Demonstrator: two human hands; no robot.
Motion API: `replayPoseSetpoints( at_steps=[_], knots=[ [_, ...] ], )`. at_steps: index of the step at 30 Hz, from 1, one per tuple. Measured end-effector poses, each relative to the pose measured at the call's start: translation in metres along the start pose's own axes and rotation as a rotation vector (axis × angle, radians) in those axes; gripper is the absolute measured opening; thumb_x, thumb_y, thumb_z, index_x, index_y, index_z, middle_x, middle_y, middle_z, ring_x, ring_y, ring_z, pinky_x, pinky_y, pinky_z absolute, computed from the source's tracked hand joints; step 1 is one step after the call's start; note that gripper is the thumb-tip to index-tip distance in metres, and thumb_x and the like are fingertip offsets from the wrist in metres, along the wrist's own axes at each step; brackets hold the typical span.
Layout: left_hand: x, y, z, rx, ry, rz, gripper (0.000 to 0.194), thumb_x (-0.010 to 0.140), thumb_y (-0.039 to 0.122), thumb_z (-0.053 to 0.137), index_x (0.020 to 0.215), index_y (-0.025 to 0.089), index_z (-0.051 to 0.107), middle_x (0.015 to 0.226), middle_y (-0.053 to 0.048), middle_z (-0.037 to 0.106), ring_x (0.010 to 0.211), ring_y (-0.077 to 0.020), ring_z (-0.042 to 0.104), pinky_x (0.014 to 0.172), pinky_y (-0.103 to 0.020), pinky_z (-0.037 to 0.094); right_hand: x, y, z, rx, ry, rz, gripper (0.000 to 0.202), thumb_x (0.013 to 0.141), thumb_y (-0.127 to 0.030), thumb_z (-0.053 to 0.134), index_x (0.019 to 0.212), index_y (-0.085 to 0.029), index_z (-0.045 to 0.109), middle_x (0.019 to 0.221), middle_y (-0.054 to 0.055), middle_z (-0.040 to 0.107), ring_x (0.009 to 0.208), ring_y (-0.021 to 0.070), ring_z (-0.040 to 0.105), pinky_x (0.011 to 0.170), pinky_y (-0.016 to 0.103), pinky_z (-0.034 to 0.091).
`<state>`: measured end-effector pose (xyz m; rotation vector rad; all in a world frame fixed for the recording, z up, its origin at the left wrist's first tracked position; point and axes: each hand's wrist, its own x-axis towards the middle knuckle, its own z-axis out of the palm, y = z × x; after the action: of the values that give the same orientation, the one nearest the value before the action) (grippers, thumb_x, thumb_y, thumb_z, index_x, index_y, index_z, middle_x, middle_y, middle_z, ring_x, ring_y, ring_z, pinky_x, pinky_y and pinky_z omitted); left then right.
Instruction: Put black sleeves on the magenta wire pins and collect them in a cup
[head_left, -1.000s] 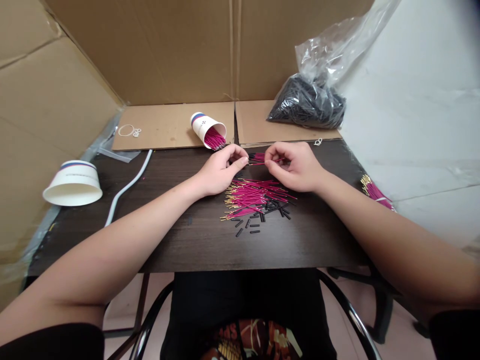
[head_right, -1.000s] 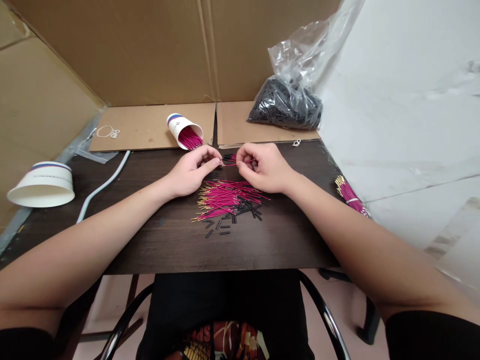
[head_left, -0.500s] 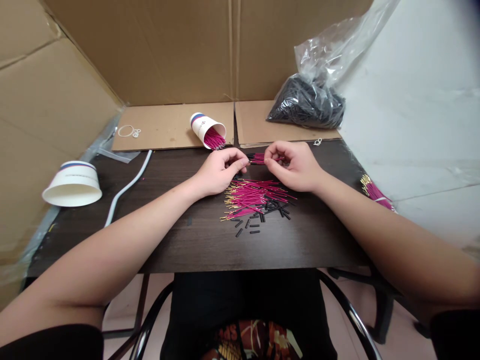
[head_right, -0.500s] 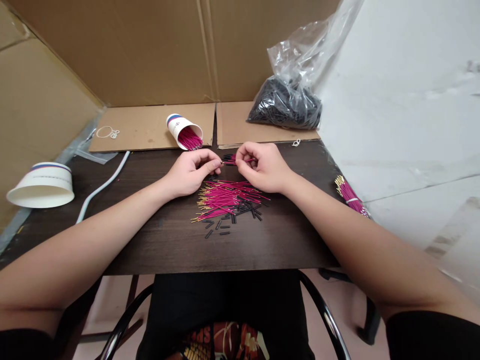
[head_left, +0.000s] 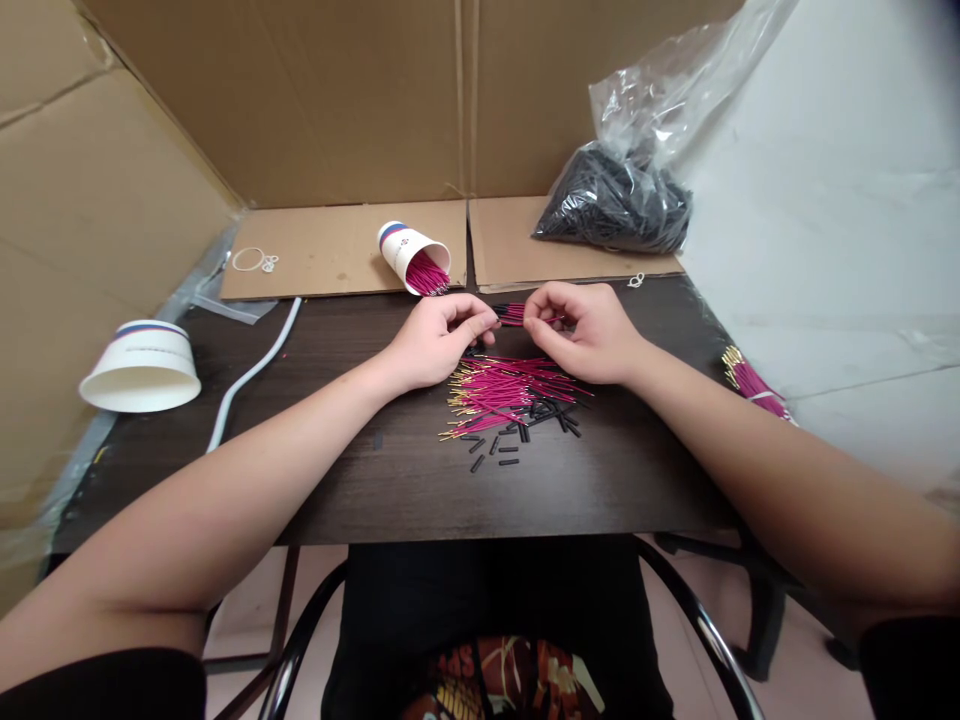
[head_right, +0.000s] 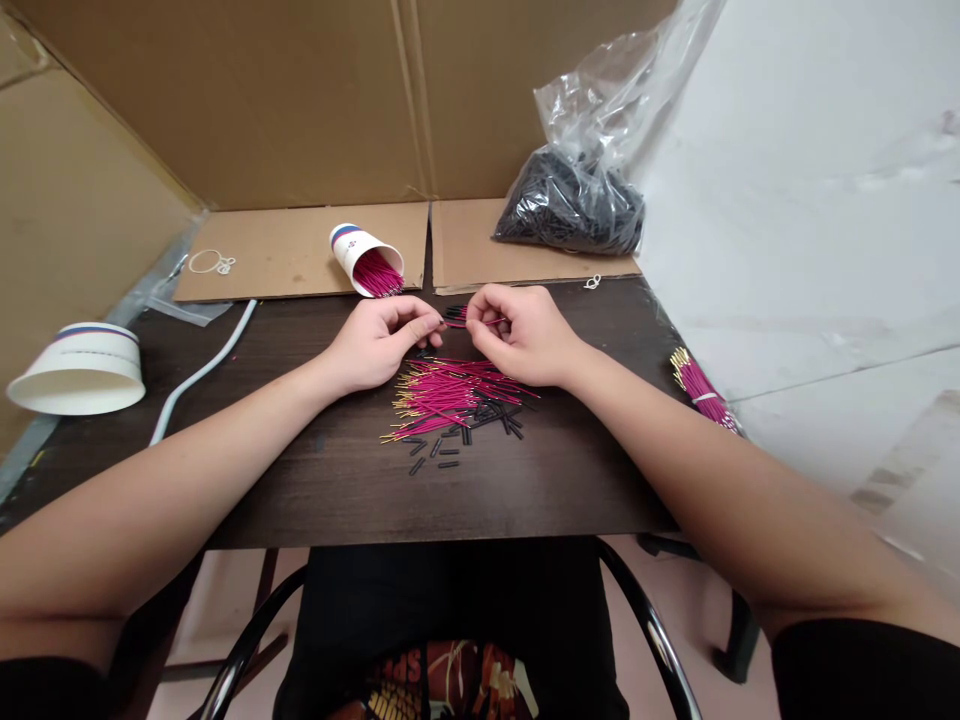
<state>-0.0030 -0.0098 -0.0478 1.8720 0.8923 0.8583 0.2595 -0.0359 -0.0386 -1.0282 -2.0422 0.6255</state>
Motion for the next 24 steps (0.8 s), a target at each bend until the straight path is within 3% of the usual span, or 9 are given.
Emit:
replayPoseSetpoints(
  at_steps=[6,12,24],
  knots=[
    [0.0,0.004,0.0,0.02,-0.011,0.003,0.03,0.11,0.044,0.072,0.1,0.017,0.081,0.096,-0.01,0.084,0.088,-0.0206,0.074,0.086,-0.037,0.06,0.0,0.001,0.0,0.016,-0.01,0.015,0.014,0.099,-0.034,0.075,0.094,-0.021,0.07,0.074,0.0,0.065,0.063,0.0132,0.052,0.06,0.03,0.042],
    [0.001,-0.004,0.0,-0.034,0.043,-0.015,0.026,0.108,0.04,0.074,0.119,0.017,0.08,0.103,-0.011,0.085,0.087,-0.0201,0.074,0.083,-0.036,0.06,0.003,0.002,-0.002,0.007,0.009,0.017,0.015,0.101,-0.035,0.074,0.095,-0.021,0.069,0.076,0.0,0.066,0.064,0.014,0.051,0.063,0.031,0.042],
    [0.001,-0.002,0.002,0.065,0.055,-0.018,0.018,0.106,0.035,0.074,0.109,0.018,0.08,0.098,-0.008,0.081,0.08,-0.0181,0.065,0.075,-0.034,0.052,0.003,0.005,-0.001,-0.009,0.006,0.008,0.014,0.103,-0.033,0.071,0.096,-0.021,0.07,0.079,0.001,0.068,0.065,0.0143,0.051,0.067,0.032,0.043]
  ],
)
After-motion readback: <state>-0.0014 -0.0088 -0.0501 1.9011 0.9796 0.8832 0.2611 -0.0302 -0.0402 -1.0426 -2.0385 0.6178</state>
